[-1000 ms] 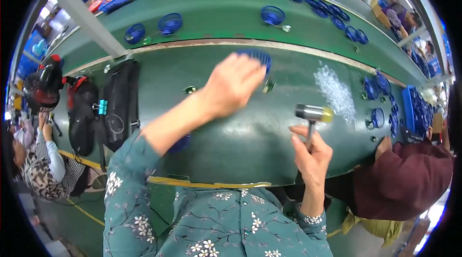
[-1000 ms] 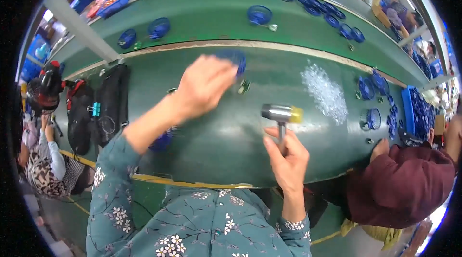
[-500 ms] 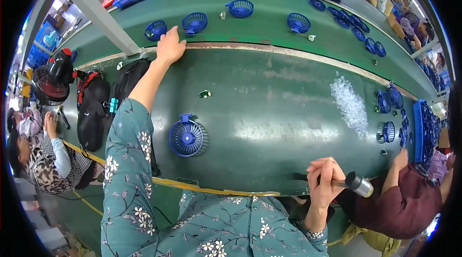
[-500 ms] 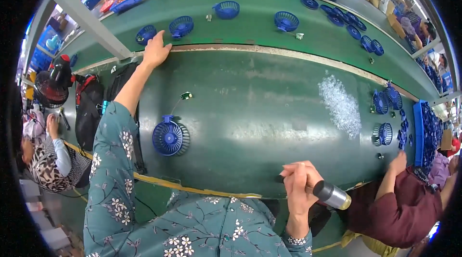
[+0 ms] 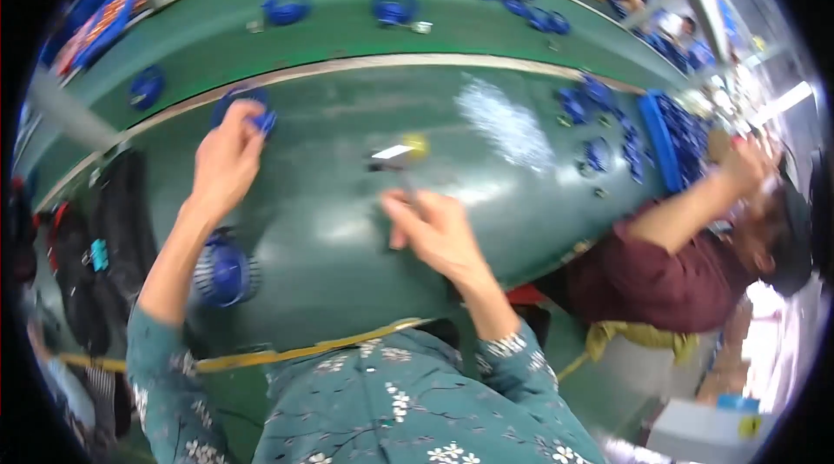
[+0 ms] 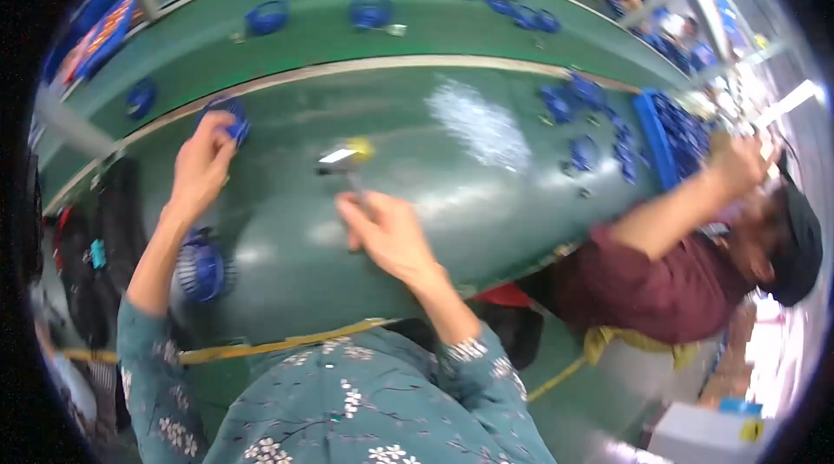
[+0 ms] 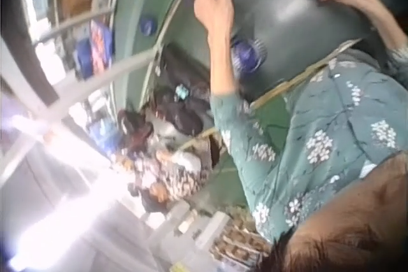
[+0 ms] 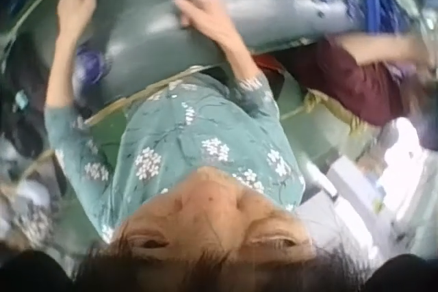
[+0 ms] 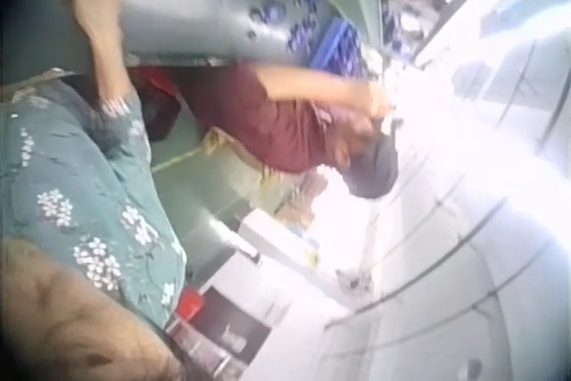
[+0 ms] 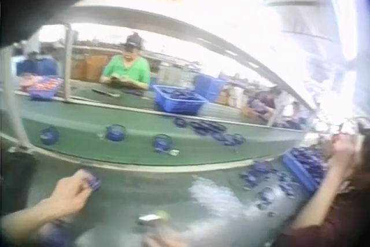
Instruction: The person assembles mini fan components on an assembly line by fitting pieces together, tapping them into place with a small mallet, and placing the assembled fan parts onto the conveyor belt.
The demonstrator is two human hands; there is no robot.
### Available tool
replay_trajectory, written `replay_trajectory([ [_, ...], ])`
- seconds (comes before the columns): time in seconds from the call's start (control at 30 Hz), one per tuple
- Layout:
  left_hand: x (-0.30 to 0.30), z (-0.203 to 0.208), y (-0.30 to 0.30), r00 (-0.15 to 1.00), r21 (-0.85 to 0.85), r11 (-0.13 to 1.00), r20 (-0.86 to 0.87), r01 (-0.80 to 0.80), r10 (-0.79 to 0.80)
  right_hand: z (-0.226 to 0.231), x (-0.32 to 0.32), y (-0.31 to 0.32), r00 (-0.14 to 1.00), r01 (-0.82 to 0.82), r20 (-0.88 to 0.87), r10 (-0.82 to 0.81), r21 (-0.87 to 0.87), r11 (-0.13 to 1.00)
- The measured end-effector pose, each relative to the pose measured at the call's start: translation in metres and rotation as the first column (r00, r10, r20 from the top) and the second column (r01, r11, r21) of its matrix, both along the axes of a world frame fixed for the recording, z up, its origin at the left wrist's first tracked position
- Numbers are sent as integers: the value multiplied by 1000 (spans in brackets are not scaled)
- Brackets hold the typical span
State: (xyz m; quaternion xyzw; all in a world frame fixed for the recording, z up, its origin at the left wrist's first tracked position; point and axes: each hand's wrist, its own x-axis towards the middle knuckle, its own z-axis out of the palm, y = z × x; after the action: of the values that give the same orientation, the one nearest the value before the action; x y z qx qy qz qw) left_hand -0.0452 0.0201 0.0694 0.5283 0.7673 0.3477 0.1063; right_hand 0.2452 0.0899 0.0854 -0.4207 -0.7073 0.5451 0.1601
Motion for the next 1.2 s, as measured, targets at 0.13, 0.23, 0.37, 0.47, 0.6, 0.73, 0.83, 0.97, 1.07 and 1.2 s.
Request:
replay_trajectory([
  [0.13, 81, 12, -39, 971, -14, 986, 180, 165, -160, -28, -13, 11, 1000, 1, -10, -1, 2, 1000],
  [0.23, 116, 4, -77, 923, -93, 950, 282, 297, -261, -27, -23, 5, 998, -37, 49, 34, 65, 997],
  [0.37, 146, -7, -102, 837, -140, 909, 466, 392, -288, -40, -17, -6, 995, -97, 26, 94, 195, 976],
  [0.47, 154, -5, -107, 778, -181, 904, 591, 388, -215, -38, -9, -9, 985, -124, 141, 98, 189, 974],
  [0.6, 143, -26, -122, 691, -147, 985, 721, 91, 43, -24, -11, -14, 981, -112, 176, 84, 156, 981],
  [0.73, 136, -9, -113, 351, -69, 997, 935, 43, 50, -9, -16, -22, 998, -9, 55, 3, 117, 993],
  [0.83, 139, -1, -103, 71, -41, 998, 997, 49, 38, 4, -22, -29, 1000, 13, 24, -17, 140, 990],
  [0.97, 145, 8, -91, -183, 136, 989, 975, 65, -122, -1, -24, -28, 994, 80, -83, -66, 182, 980],
  [1.07, 147, 6, -85, -109, 106, 994, 988, 5, -104, 14, -26, -29, 996, 82, -55, -73, 175, 981],
  [1.2, 154, 6, -77, -201, 132, 991, 971, -17, -132, 15, -29, -32, 993, 103, -78, -94, 126, 987],
])
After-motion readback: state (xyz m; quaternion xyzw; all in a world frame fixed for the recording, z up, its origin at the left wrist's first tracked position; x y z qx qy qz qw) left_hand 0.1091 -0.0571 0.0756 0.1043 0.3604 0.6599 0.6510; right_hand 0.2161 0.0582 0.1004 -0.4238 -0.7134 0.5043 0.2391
